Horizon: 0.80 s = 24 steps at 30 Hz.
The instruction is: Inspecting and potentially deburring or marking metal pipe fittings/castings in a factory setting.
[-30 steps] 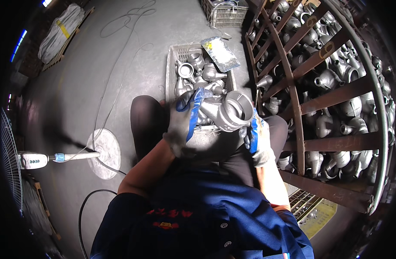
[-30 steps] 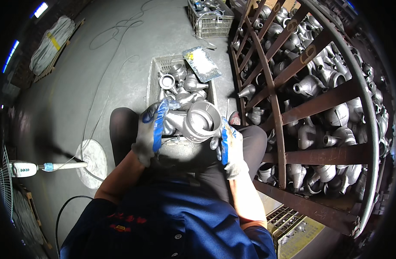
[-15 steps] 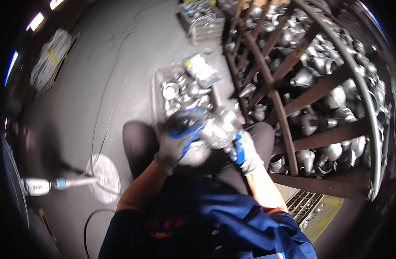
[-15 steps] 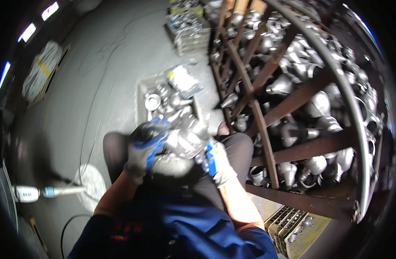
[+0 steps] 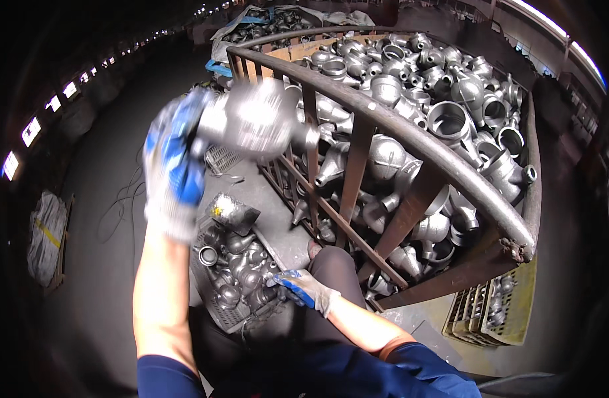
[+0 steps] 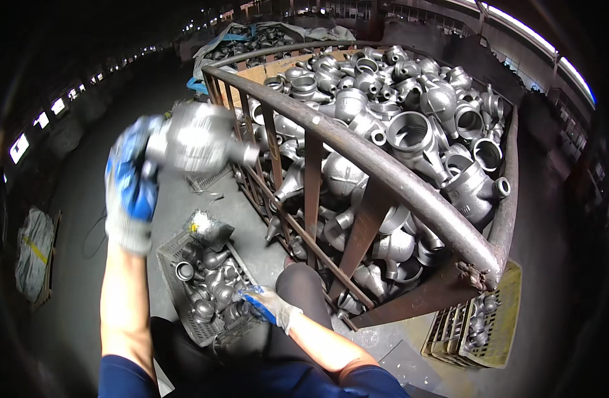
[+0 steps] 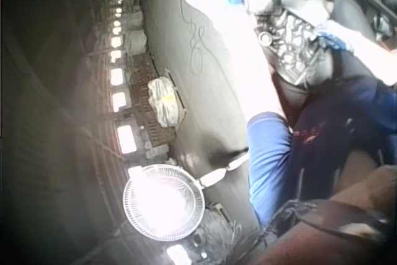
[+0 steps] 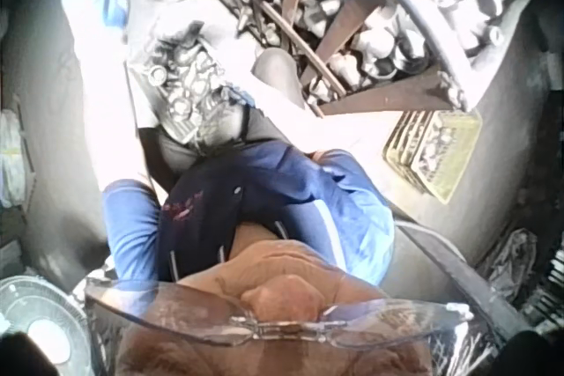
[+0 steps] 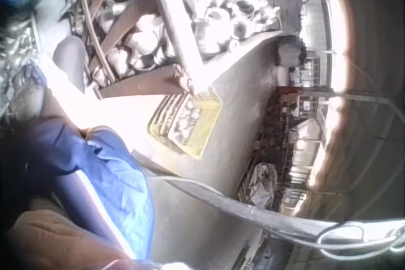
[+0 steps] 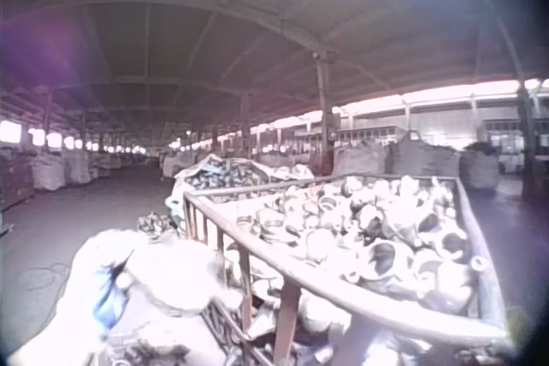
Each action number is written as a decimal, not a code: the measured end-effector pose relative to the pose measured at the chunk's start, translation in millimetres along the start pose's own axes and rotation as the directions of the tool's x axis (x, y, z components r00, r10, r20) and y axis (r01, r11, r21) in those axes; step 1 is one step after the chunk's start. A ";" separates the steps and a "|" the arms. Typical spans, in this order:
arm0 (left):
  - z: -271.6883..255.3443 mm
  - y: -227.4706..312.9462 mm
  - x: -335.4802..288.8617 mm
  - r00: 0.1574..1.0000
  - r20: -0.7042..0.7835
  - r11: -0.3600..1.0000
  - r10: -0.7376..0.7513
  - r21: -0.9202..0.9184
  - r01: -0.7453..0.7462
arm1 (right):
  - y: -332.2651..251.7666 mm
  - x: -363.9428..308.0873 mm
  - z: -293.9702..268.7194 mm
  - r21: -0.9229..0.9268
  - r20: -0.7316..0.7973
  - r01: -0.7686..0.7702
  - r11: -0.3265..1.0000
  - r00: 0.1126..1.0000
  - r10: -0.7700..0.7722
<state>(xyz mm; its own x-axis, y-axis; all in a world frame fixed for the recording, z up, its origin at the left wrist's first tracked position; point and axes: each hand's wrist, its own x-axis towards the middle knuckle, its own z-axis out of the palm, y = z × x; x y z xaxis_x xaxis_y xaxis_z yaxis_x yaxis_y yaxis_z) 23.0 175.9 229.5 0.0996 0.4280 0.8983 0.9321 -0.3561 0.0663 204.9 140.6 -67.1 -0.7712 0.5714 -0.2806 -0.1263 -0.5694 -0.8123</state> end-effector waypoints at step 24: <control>53.8 -112.0 -168.0 0.405 0.317 0.009 -0.858 -0.779 0.628 | -21.9 6.1 0.2 0.040 -0.099 -0.006 0.999 0.995 0.010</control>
<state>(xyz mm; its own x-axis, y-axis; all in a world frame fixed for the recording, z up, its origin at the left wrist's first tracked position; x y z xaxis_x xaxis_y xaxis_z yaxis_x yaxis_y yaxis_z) -79.4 188.6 47.8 -0.6491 0.7417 0.1691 -0.2005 -0.3812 0.9025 202.8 156.4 -50.9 -0.7066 0.6215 -0.3383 -0.1465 -0.5962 -0.7894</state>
